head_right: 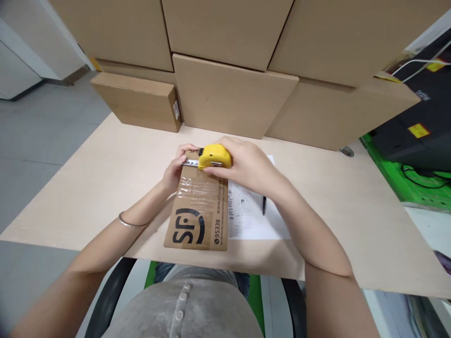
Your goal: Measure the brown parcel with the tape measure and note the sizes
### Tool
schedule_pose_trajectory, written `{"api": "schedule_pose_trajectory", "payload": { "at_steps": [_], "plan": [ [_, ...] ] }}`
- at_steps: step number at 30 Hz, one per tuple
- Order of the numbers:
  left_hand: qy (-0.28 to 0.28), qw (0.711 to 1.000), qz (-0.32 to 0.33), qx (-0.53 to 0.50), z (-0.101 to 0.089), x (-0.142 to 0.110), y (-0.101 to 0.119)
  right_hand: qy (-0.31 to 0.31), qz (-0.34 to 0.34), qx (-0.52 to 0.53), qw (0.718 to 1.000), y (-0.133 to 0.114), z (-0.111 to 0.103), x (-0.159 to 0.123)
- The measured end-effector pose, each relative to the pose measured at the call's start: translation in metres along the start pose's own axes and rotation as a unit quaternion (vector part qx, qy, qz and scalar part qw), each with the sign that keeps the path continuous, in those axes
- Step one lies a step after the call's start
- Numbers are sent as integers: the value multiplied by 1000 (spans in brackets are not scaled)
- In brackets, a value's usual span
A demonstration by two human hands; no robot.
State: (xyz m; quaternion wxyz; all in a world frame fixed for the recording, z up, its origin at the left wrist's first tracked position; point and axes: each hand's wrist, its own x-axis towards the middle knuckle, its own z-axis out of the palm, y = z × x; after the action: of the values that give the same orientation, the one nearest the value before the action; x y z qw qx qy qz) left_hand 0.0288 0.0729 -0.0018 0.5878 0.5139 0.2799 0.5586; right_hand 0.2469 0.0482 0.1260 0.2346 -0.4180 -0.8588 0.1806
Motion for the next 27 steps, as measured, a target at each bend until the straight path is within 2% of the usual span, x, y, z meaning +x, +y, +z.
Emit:
{"api": "schedule_pose_trajectory", "payload": {
  "at_steps": [3, 6, 9, 11, 13, 14, 16, 19, 21, 23, 25, 27],
  "plan": [
    [8, 996, 16, 84, -7, -5, 1, 37, -38, 0, 999, -7, 20, 10],
    [8, 977, 64, 202, -15, -33, 11, 93, 0, 70, 993, 4, 27, 9],
    [-41, 932, 211, 292, -17, -76, 25, 156, 116, 189, 962, 29, 25, 6],
    [-111, 883, 301, 342, -15, -100, 31, 144, 170, 284, 933, 44, 24, 5],
    [-149, 844, 333, 393, -13, -116, 31, 109, 185, 362, 907, 52, 24, 6],
    [-139, 840, 334, 405, -12, -120, 29, 100, 186, 383, 899, 54, 23, 6],
    [-75, 866, 312, 383, -10, -122, 24, 109, 193, 387, 895, 53, 22, 4],
    [103, 924, 243, 277, -6, -118, 24, 145, 212, 371, 892, 49, 15, -2],
    [245, 927, 184, 218, -2, -112, 30, 160, 221, 369, 889, 48, 10, -8],
    [337, 920, 101, 174, 2, -103, 36, 168, 230, 364, 887, 49, 5, -14],
    [351, 928, 6, 125, 3, -95, 39, 161, 242, 361, 886, 50, 4, -19],
    [316, 943, -94, 51, 2, -89, 38, 137, 249, 369, 885, 50, 9, -23]
  ]
}}
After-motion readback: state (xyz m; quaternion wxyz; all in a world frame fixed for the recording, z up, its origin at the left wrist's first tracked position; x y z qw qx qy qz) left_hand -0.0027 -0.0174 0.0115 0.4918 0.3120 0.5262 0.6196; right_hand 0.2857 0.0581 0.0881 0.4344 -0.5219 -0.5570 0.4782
